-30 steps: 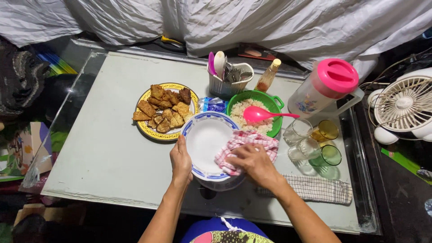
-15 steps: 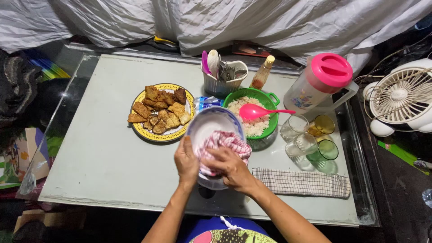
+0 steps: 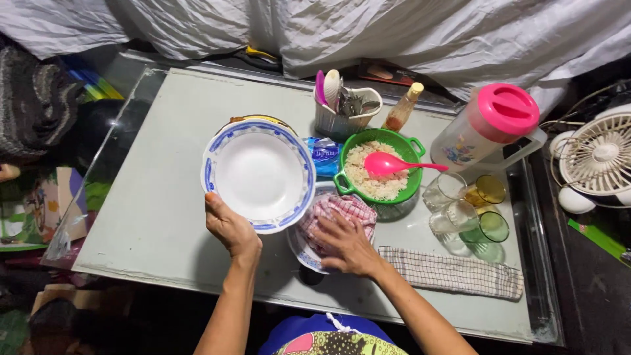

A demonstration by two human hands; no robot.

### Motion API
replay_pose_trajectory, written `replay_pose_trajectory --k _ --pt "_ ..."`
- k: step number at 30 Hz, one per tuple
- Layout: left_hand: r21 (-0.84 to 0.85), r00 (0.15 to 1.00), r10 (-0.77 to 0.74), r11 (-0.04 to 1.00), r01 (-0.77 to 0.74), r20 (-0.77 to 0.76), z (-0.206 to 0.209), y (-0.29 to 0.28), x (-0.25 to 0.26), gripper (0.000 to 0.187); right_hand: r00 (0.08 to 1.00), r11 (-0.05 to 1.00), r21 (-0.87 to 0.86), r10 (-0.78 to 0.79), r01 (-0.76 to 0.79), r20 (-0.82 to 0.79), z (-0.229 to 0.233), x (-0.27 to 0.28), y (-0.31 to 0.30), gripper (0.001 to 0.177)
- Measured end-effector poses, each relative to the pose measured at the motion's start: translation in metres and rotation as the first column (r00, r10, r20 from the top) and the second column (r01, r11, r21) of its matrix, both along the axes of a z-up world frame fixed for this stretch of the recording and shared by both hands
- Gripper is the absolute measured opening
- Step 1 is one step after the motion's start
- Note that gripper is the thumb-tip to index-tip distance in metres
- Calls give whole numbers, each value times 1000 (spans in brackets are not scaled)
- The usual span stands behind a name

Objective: The recorder wipes a bowl with a cloth and then fluffs cooked rice in a strainer using a spoon.

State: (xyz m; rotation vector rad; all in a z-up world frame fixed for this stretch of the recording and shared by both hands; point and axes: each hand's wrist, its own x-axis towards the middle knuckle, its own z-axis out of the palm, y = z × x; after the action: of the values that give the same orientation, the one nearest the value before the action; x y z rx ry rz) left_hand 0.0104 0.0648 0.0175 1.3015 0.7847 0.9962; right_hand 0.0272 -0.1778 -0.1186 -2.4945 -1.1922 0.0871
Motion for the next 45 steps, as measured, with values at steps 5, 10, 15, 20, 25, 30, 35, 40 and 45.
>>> replay_pose_trajectory --k 5,10,15,20,25,30,35,40,45 --pt "-156 995 -77 986 66 -64 23 -12 -14 48 984 980 -110 -156 165 82 -1 0 9 55" --pt "-238 975 -180 960 146 -127 15 -26 -19 50 922 891 -248 -387 380 22 -24 4 8 54" --pt "-349 937 -297 911 221 -182 -6 -36 -23 53 852 862 -325 -471 390 -227 -20 -8 21 56" --pt "-412 910 -366 872 264 -193 -21 -43 -25 54 738 728 267 -459 631 -494 19 9 2 41" --pt "-431 884 -409 856 285 -228 -49 -46 -27 53 741 713 215 -665 667 -92 -44 35 -73 26" --pt "-460 868 -438 837 298 -235 -63 -50 -24 52 341 466 -75 -738 882 -582 -34 25 -86 37" --pt "-454 861 -442 839 299 -251 -74 -50 -20 52 26 375 -115 -353 920 -935 -27 7 -44 60" --pt "-435 850 -451 846 309 -274 -88 -45 -22 52 153 449 -56 -417 892 -896 39 -17 -20 55" --pt "-428 832 -475 841 333 -286 -101 -44 -24 52 119 420 -20 -303 907 -946 -20 -24 -32 53"
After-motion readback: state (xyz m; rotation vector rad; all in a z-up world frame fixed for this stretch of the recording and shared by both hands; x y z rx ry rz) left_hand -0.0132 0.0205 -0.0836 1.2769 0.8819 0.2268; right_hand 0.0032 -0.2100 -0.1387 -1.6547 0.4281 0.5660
